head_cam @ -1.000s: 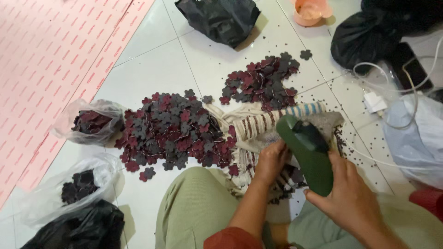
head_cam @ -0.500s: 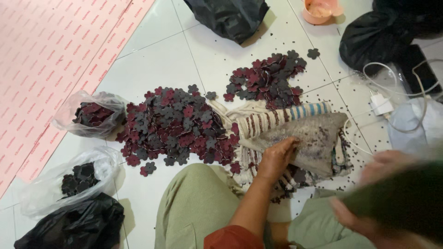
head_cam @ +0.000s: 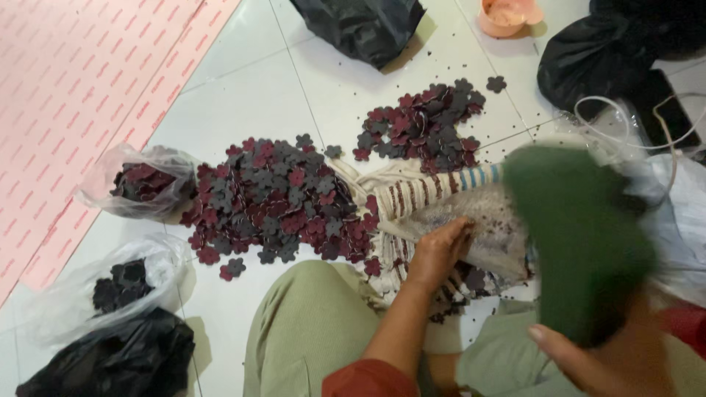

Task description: The person sits on the floor holding a green shoe upper in one hand and uses a small stick to apply adhesive, then presses flower-shaped fabric cutouts onto the upper's surface one at a time, taking each cutout from a pile on the floor.

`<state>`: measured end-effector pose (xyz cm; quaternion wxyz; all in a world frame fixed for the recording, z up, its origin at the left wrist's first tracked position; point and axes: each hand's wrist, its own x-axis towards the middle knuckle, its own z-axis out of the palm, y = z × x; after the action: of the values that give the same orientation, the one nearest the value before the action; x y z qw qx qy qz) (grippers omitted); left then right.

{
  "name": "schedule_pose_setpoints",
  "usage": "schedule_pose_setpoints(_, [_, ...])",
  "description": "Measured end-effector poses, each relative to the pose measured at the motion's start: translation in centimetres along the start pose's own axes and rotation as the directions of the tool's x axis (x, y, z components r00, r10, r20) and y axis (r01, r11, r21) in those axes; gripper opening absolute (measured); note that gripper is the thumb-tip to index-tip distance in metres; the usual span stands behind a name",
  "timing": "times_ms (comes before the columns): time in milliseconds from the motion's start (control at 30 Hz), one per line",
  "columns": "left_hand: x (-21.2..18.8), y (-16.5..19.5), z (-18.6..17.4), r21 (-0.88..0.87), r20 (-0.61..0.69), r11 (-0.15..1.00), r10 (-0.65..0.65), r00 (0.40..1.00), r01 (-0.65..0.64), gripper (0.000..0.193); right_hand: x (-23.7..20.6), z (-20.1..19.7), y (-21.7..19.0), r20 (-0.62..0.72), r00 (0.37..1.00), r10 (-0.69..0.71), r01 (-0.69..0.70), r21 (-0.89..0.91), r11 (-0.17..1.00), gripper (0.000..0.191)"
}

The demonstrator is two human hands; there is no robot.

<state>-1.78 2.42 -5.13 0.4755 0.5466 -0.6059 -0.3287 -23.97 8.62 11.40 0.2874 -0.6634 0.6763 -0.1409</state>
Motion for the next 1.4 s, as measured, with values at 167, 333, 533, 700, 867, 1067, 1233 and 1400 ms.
schedule_pose_setpoints(167, [0.3, 0.0, 0.0, 0.023, 0.008, 1.0, 0.009, 1.0, -0.009, 0.025, 1.0, 2.8, 2.0, -0.099, 0.984, -0.146, 0.151, 0.037, 0.988, 0.09])
schedule_pose_setpoints(333, [-0.3, -0.8, -0.1, 0.071, 0.126, 0.99, -0.133, 0.983, 0.125, 0.016, 2.9, 6.9, 2.5, 0.013, 0.995, -0.1, 0.1, -0.018, 0.995, 0.125])
schedule_pose_setpoints(533, [0.2, -0.8, 0.2, 0.03, -0.018, 0.998, -0.054, 0.998, 0.055, 0.024, 0.5, 6.1, 2.7, -0.05, 0.997, -0.064, 0.063, -0.031, 0.998, 0.121])
schedule_pose_setpoints(700, [0.4, 0.1, -0.2, -0.093, -0.008, 0.989, -0.116, 0.993, 0.115, 0.022, -0.5, 5.6, 1.5, 0.062, 0.998, 0.017, -0.005, -0.193, 0.981, 0.124])
schedule_pose_setpoints(867, [1.1, 0.0, 0.2, -0.186, -0.09, 0.951, -0.266, 0.96, 0.246, 0.017, 0.0, 5.2, 0.0, 0.234, 0.927, 0.294, -0.165, -0.449, 0.878, 0.124])
schedule_pose_setpoints(1067, [2.4, -0.5, -2.5, -0.468, -0.238, 0.814, -0.491, 0.838, 0.344, 0.017, 0.5, 5.3, 2.6, 0.192, 0.974, 0.122, -0.092, -0.156, 0.983, 0.123])
schedule_pose_setpoints(1233, [2.4, 1.6, -2.9, 0.398, -0.047, 0.914, -0.069, 0.997, 0.082, 0.033, 1.2, 6.8, 6.1, 0.012, 0.997, 0.07, -0.071, 0.109, 0.992, 0.116])
schedule_pose_setpoints(1400, [1.9, 2.4, -2.0, 0.504, 0.046, 0.863, -0.056, 0.997, 0.025, 0.019, 2.6, 7.4, 7.7, 0.021, 0.963, 0.267, -0.265, 0.213, 0.94, 0.111])
